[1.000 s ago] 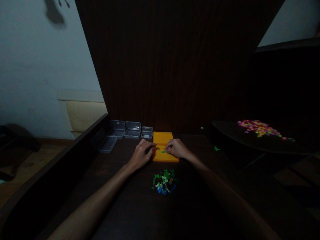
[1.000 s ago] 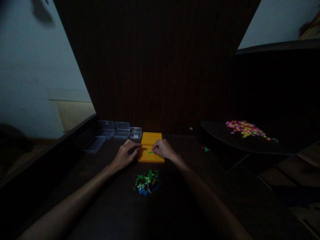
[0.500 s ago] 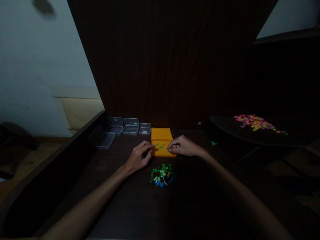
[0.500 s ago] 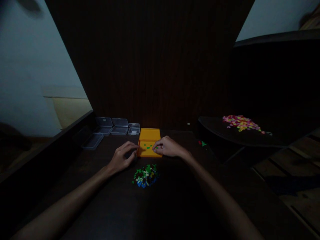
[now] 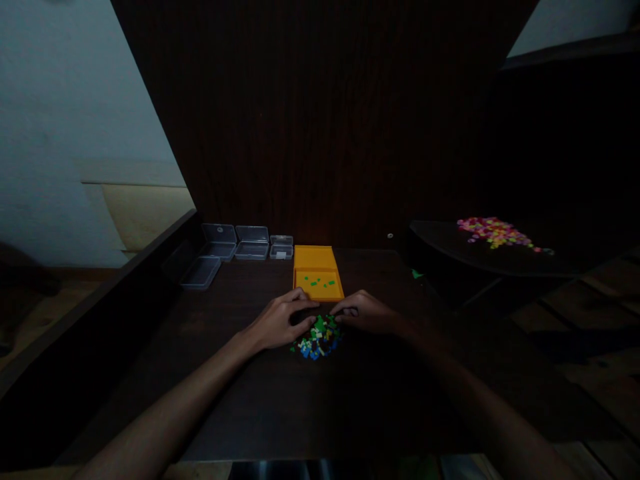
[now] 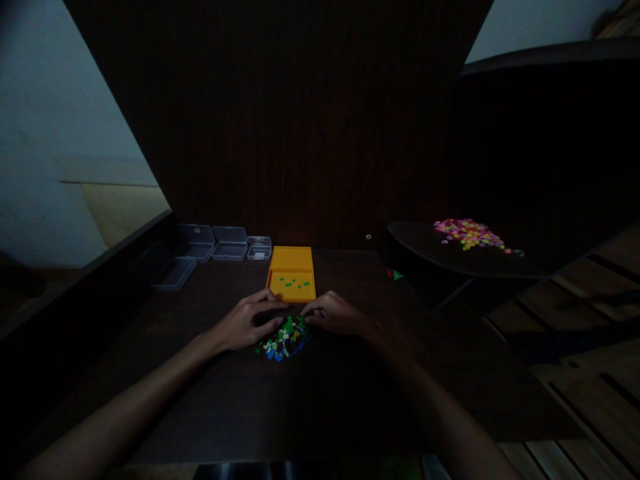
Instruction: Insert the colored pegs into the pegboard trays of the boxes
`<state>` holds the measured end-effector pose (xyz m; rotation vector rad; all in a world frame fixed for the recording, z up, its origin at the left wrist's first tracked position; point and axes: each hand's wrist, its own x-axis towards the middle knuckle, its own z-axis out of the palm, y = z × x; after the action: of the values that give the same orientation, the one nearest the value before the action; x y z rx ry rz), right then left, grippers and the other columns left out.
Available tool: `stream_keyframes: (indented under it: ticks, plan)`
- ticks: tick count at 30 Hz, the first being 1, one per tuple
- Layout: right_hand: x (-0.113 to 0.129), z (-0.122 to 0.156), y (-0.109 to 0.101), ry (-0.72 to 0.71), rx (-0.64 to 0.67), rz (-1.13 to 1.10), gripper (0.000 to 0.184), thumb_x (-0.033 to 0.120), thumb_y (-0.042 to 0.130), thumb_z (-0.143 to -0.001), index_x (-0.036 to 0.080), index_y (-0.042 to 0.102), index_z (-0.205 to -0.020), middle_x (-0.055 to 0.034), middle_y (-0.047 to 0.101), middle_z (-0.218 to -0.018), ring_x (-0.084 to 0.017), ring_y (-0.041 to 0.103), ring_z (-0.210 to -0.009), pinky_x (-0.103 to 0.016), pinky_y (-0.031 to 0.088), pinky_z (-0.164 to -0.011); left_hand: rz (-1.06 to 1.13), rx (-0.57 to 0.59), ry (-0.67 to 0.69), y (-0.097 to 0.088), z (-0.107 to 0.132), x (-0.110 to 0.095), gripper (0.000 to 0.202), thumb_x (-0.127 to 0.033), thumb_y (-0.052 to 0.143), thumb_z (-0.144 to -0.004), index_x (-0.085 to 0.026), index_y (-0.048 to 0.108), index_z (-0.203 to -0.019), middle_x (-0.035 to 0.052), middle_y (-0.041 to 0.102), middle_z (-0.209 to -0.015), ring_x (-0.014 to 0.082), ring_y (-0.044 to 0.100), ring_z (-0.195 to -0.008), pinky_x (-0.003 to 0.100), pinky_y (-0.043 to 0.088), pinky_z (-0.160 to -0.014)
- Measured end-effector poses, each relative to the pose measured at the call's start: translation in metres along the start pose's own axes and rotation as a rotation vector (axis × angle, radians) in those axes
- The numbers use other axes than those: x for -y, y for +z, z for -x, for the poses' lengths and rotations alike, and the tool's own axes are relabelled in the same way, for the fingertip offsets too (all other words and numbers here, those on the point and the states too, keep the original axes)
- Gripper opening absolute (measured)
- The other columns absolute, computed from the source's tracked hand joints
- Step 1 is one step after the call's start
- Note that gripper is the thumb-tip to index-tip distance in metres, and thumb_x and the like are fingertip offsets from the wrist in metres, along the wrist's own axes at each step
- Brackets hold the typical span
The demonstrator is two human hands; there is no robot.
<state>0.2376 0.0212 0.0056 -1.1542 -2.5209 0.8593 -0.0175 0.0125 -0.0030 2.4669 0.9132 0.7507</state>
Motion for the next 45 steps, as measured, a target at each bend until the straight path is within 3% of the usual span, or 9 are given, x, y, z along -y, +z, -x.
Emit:
stream_keyframes:
  ticks: [9, 15, 20, 27, 30, 35, 45]
  plan:
    - [-0.004, 0.000, 0.010, -0.032, -0.061, -0.020, 0.031, 0.037, 0.053, -0.090, 0.015, 0.073, -0.098, -0.0055, 0.070, -0.080, -0.013, 0.058, -0.066, -0.022, 0.041, -0.061, -0.117, 0.127, -0.003, 0.004, 0.002, -0.002, 0.031, -0.031, 0.050, -0.092, -0.026, 0.066, -0.118, 0.0023, 0.060, -0.089, 0.0136, 0.061, -0.078, 0.022, 0.048, -0.071]
    - [-0.002, 0.000, 0.009, 0.036, -0.048, -0.075, 0.033, 0.040, 0.056, -0.088, 0.012, 0.072, -0.091, -0.0010, 0.062, -0.066, -0.010, 0.050, -0.057, -0.021, 0.036, -0.054, -0.157, 0.144, -0.004, 0.004, -0.001, -0.002, 0.027, -0.029, 0.048, -0.093, -0.026, 0.069, -0.110, 0.0016, 0.060, -0.087, 0.0132, 0.061, -0.075, 0.021, 0.045, -0.068]
    - [-0.004, 0.001, 0.006, 0.099, -0.029, -0.176, 0.032, 0.041, 0.062, -0.082, 0.012, 0.072, -0.091, 0.0013, 0.056, -0.063, -0.010, 0.047, -0.057, -0.020, 0.035, -0.053, -0.146, 0.142, -0.017, 0.006, -0.001, -0.001, 0.025, -0.027, 0.048, -0.093, -0.025, 0.069, -0.107, 0.0017, 0.063, -0.091, 0.0139, 0.062, -0.078, 0.022, 0.046, -0.070]
    - [-0.007, 0.001, 0.008, 0.117, -0.029, -0.236, 0.038, 0.044, 0.065, -0.080, 0.013, 0.072, -0.101, 0.0027, 0.054, -0.062, -0.009, 0.042, -0.055, -0.020, 0.031, -0.051, -0.142, 0.142, -0.003, 0.008, 0.000, 0.000, 0.035, -0.026, 0.047, -0.093, -0.024, 0.061, -0.125, 0.0030, 0.063, -0.095, 0.0156, 0.063, -0.085, 0.024, 0.047, -0.076]
    - [-0.007, 0.001, 0.010, 0.073, -0.035, -0.214, 0.038, 0.044, 0.060, -0.084, 0.014, 0.073, -0.104, 0.0007, 0.058, -0.064, -0.009, 0.041, -0.056, -0.021, 0.030, -0.051, -0.165, 0.182, 0.013, 0.006, 0.000, -0.002, 0.033, -0.026, 0.044, -0.094, -0.027, 0.063, -0.122, 0.0017, 0.060, -0.088, 0.0135, 0.061, -0.078, 0.022, 0.046, -0.071]
    - [-0.006, 0.000, 0.012, 0.037, -0.052, -0.202, 0.038, 0.043, 0.059, -0.085, 0.014, 0.075, -0.103, -0.0033, 0.066, -0.073, -0.010, 0.044, -0.058, -0.022, 0.032, -0.053, -0.185, 0.200, 0.001, 0.005, -0.001, -0.002, 0.032, -0.028, 0.041, -0.096, -0.025, 0.063, -0.119, 0.0023, 0.060, -0.091, 0.0139, 0.062, -0.081, 0.022, 0.046, -0.073]
    - [-0.008, -0.001, 0.011, 0.102, -0.065, -0.215, 0.036, 0.039, 0.064, -0.080, 0.014, 0.074, -0.103, 0.0012, 0.053, -0.064, -0.009, 0.041, -0.056, -0.021, 0.031, -0.052, -0.161, 0.192, -0.025, 0.007, 0.000, 0.000, 0.032, -0.028, 0.042, -0.095, -0.022, 0.061, -0.120, 0.0042, 0.064, -0.100, 0.0161, 0.064, -0.088, 0.025, 0.048, -0.079]
